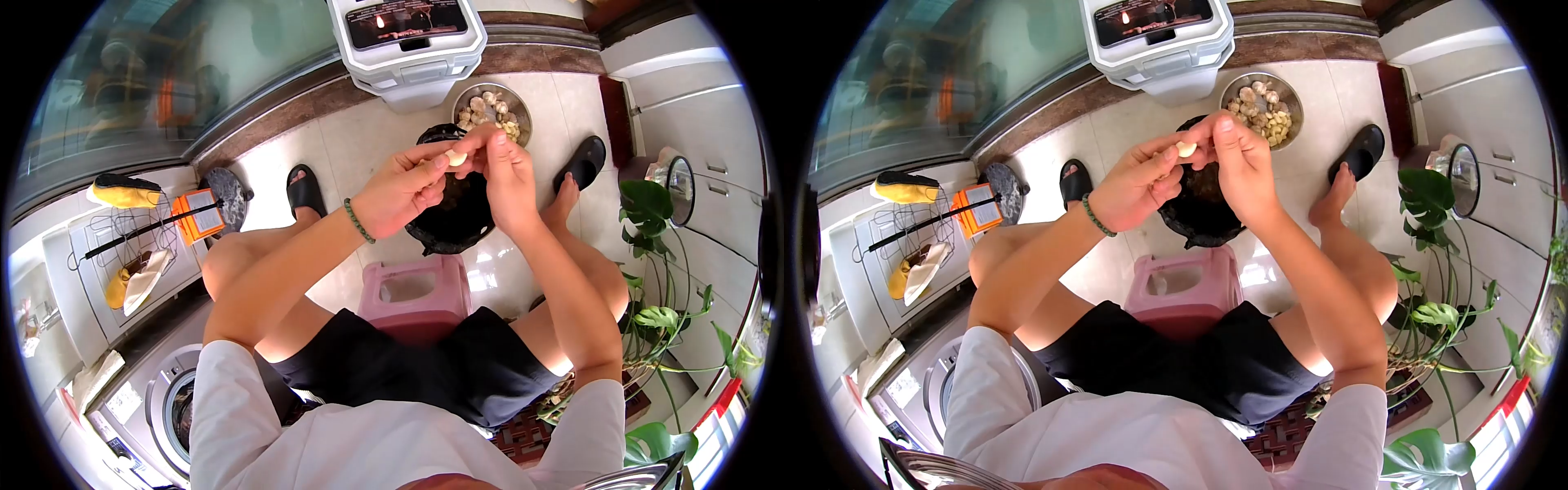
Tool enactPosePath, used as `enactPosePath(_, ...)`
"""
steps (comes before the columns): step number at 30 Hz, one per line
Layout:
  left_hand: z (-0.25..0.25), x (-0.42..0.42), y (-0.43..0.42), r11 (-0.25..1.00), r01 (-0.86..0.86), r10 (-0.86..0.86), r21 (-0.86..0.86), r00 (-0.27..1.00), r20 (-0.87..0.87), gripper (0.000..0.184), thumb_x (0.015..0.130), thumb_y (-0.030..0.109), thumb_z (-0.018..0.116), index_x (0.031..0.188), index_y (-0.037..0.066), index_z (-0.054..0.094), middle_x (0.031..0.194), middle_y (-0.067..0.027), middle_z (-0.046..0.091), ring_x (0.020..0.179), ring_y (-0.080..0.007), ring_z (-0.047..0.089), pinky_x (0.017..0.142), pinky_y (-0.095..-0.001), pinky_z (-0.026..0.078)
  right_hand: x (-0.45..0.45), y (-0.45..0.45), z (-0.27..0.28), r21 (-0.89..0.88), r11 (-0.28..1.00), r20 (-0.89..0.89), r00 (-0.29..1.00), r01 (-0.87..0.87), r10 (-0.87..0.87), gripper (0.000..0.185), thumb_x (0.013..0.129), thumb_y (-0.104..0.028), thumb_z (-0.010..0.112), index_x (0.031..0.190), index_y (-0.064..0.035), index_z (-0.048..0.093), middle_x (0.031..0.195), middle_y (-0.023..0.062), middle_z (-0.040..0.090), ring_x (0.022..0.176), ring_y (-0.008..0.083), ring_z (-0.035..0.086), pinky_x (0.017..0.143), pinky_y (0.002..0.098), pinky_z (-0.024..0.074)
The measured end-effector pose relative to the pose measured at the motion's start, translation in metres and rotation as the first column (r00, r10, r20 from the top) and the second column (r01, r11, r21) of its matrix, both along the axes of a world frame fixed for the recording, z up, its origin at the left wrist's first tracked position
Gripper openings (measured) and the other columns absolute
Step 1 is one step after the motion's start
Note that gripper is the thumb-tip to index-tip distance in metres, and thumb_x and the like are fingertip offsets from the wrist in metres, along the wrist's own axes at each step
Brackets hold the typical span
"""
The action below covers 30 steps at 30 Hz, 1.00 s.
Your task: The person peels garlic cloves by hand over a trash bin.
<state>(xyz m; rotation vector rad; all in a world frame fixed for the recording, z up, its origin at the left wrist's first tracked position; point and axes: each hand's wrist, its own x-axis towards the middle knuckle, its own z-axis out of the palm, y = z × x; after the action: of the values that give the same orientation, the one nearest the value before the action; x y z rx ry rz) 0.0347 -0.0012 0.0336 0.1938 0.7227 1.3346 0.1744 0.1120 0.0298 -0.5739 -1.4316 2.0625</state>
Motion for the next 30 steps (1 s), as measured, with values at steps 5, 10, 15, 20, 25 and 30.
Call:
enactPosePath(5, 0.002, -0.001, -0.002, 0.999, -0.023, 0.022, 0.037, 0.999, 0.049, 0.035, 0.100, 0.020, 0.053, 0.132, 0.005, 0.055, 0.094, 0.0025, 0.058, 0.063, -0.0030, 0.040, 0.058, -0.0189, 0.036, 0.002, 0.000, 0.009, -0.018, 0.998, -0.043, 0.997, -0.057, 0.057, 0.023, 0.099, -0.019, 0.054, 0.105, 0.0002, 0.064, 0.094, 0.0046, 0.062, 0.078, 0.0095, 0.059, 0.071, 0.0238, 0.0508)
enactPosePath(10, -0.001, 0.000, -0.004, 0.999, -0.017, 0.013, 0.050, 0.997, 0.081, 0.035, 0.099, 0.020, 0.055, 0.130, 0.005, 0.056, 0.090, 0.0039, 0.056, 0.064, -0.0033, 0.040, 0.058, -0.0191, 0.037, -0.001, -0.005, 0.004, 0.077, 0.996, -0.030, 0.998, -0.048, 0.050, 0.010, 0.090, -0.001, 0.064, 0.100, 0.0009, 0.065, 0.095, 0.0043, 0.059, 0.079, 0.0090, 0.059, 0.068, 0.0224, 0.0511)
enactPosePath(15, -0.002, 0.000, -0.003, 1.000, -0.023, 0.024, 0.021, 0.996, -0.082, 0.035, 0.098, 0.019, 0.057, 0.130, 0.005, 0.057, 0.085, 0.0048, 0.055, 0.065, -0.0051, 0.041, 0.059, -0.0197, 0.038, -0.005, -0.010, 0.006, 0.068, 0.998, 0.013, 1.000, -0.011, 0.010, 0.007, 0.093, -0.005, 0.061, 0.092, 0.0007, 0.063, 0.094, 0.0031, 0.054, 0.077, 0.0084, 0.058, 0.067, 0.0222, 0.0501)
enactPosePath(20, -0.004, 0.006, -0.003, 0.999, -0.037, 0.037, 0.003, 0.964, -0.265, 0.034, 0.097, 0.018, 0.059, 0.128, 0.004, 0.059, 0.087, 0.0040, 0.057, 0.067, -0.0062, 0.042, 0.060, -0.0209, 0.038, -0.005, -0.017, -0.007, -0.249, 0.968, 0.003, 1.000, -0.012, 0.013, 0.017, 0.098, -0.017, 0.056, 0.090, -0.0038, 0.061, 0.086, 0.0005, 0.056, 0.077, 0.0076, 0.056, 0.070, 0.0243, 0.0472)
enactPosePath(25, -0.007, 0.005, -0.003, 0.999, -0.031, 0.039, 0.035, 0.966, -0.257, 0.034, 0.096, 0.017, 0.060, 0.127, 0.005, 0.060, 0.096, 0.0018, 0.062, 0.067, -0.0068, 0.041, 0.060, -0.0205, 0.036, -0.006, -0.016, 0.007, -0.493, 0.870, 0.007, 1.000, 0.018, -0.017, 0.029, 0.102, -0.031, 0.048, 0.089, -0.0082, 0.061, 0.079, -0.0011, 0.059, 0.077, 0.0083, 0.055, 0.071, 0.0254, 0.0452)
enactPosePath(30, 0.000, 0.000, -0.003, 0.996, -0.013, 0.025, 0.085, 0.989, -0.144, 0.034, 0.096, 0.017, 0.059, 0.128, 0.004, 0.059, 0.095, 0.0022, 0.062, 0.066, -0.0062, 0.040, 0.060, -0.0202, 0.035, 0.000, -0.002, 0.006, -0.454, 0.886, -0.086, 0.994, -0.096, 0.064, 0.043, 0.104, -0.040, 0.038, 0.095, -0.0050, 0.062, 0.086, 0.0023, 0.063, 0.077, 0.0103, 0.058, 0.072, 0.0263, 0.0476)
